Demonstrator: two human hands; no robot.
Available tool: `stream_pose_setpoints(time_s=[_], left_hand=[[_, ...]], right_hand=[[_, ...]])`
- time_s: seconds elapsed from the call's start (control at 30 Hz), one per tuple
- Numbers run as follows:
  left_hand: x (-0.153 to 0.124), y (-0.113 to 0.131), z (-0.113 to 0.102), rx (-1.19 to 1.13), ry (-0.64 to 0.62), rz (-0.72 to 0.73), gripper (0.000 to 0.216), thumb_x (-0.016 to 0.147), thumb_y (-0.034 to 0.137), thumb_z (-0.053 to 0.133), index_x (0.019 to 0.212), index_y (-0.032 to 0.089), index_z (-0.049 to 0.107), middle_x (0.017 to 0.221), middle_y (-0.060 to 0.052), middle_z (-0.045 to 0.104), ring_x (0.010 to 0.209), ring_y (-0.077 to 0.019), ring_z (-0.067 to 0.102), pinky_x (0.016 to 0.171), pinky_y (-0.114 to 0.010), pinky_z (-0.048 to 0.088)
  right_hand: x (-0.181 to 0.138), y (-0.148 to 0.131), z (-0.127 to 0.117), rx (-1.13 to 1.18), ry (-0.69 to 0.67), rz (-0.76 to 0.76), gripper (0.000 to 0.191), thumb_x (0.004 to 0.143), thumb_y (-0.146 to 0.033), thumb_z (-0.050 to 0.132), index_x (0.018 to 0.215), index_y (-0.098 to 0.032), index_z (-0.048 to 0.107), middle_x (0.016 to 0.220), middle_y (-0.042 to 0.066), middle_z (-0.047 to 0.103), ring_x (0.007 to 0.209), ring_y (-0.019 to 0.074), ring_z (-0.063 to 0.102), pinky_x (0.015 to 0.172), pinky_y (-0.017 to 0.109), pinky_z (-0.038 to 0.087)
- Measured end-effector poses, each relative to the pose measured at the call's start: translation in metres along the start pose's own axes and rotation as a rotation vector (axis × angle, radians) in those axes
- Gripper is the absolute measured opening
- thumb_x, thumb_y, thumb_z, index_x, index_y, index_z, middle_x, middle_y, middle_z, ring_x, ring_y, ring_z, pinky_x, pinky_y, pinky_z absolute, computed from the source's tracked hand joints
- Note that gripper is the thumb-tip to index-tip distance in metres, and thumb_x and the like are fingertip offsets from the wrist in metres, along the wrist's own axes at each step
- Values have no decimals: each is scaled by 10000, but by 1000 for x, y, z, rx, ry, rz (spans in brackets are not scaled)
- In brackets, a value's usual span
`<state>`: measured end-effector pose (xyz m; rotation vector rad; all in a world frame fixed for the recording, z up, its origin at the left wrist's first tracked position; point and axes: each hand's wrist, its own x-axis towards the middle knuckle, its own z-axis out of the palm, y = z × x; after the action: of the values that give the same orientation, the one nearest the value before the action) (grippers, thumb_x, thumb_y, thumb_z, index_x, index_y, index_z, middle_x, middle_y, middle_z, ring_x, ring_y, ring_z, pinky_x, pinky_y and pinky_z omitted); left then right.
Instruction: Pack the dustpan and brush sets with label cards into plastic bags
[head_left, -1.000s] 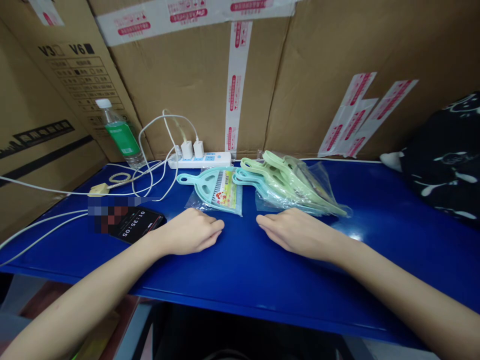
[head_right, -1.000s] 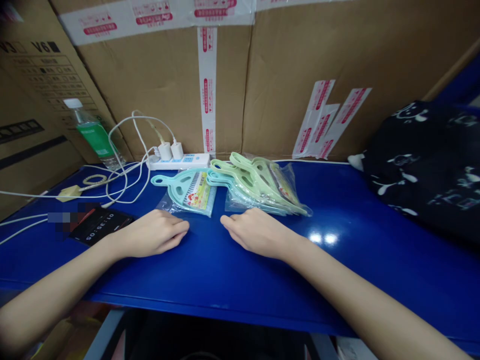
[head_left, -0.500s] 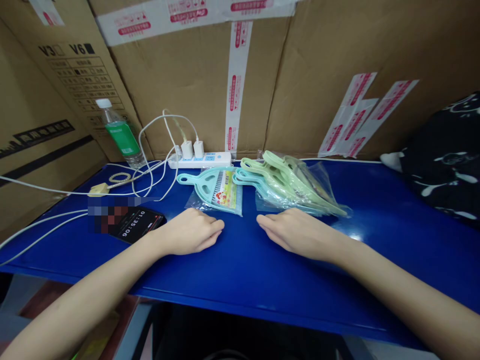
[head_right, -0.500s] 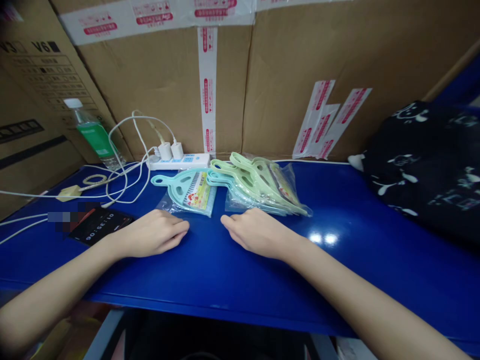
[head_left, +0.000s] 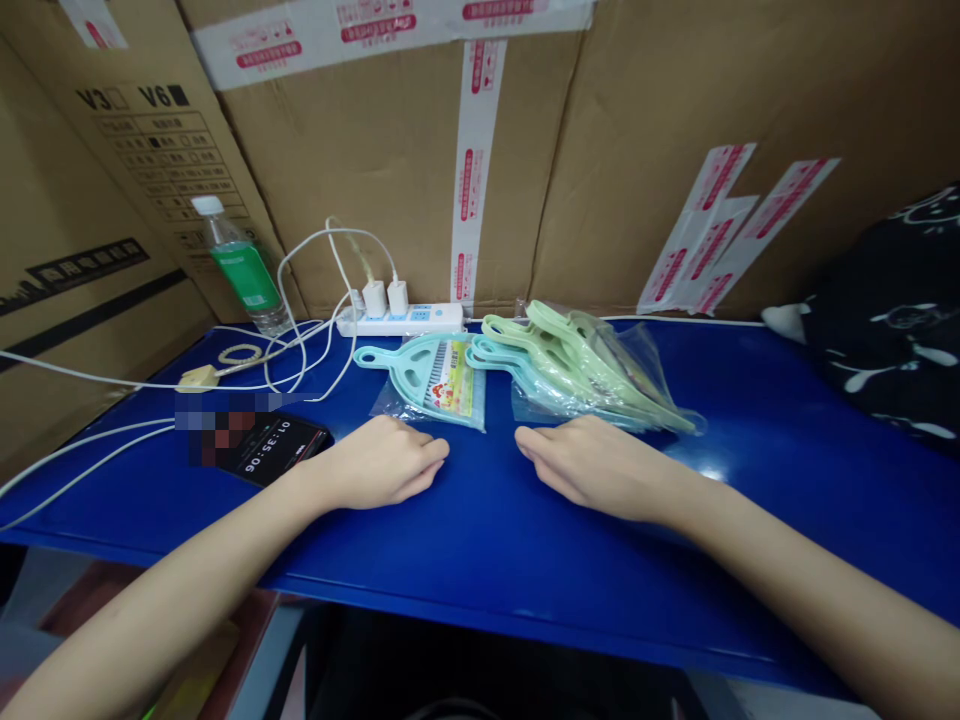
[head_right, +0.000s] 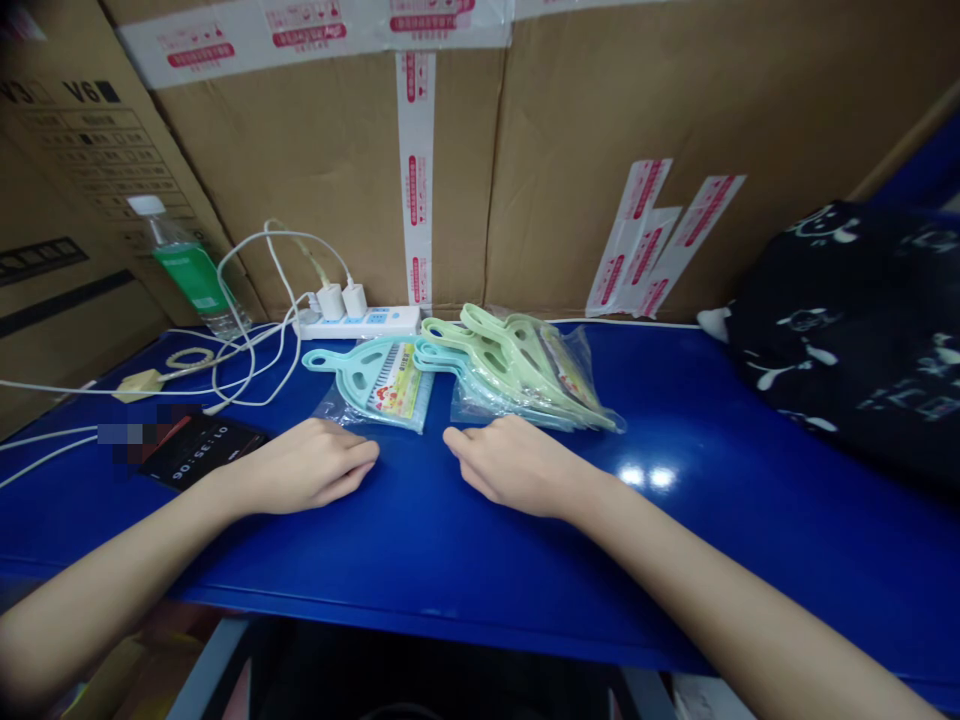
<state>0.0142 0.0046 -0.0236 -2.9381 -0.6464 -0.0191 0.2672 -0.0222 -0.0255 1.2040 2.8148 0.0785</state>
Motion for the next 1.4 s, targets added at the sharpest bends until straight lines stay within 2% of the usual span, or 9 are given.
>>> stream_pose_setpoints(time_s=[0.23, 0.57, 1.4], left_hand=[[0, 0, 0, 7, -13, 0, 258, 957, 177, 378, 718, 199, 469, 600, 26, 577, 515, -136, 536, 523, -267, 345], [0, 0, 0, 13, -22, -6, 254, 957, 179, 378, 725, 199, 477, 604, 24, 588, 523, -133, 546, 529, -263, 349], [1, 1, -2, 20, -54, -25, 238, 956, 174, 408, 734, 196, 488, 626, 28, 594, 539, -139, 558, 536, -265, 356]], right_hand=[[0, 1, 1, 22, 1, -1, 231, 902, -96, 372, 1020, -151, 563, 810, 76, 737, 617, 205, 642, 568, 298, 319], [0, 2, 4, 44, 36, -33, 235, 933, -122, 341, 969, -172, 568, 803, 72, 733, 604, 192, 629, 565, 295, 309], [2, -1, -3, 9, -70, 2, 245, 949, -116, 376, 1021, -137, 608, 911, 92, 747, 735, 219, 695, 610, 301, 386]])
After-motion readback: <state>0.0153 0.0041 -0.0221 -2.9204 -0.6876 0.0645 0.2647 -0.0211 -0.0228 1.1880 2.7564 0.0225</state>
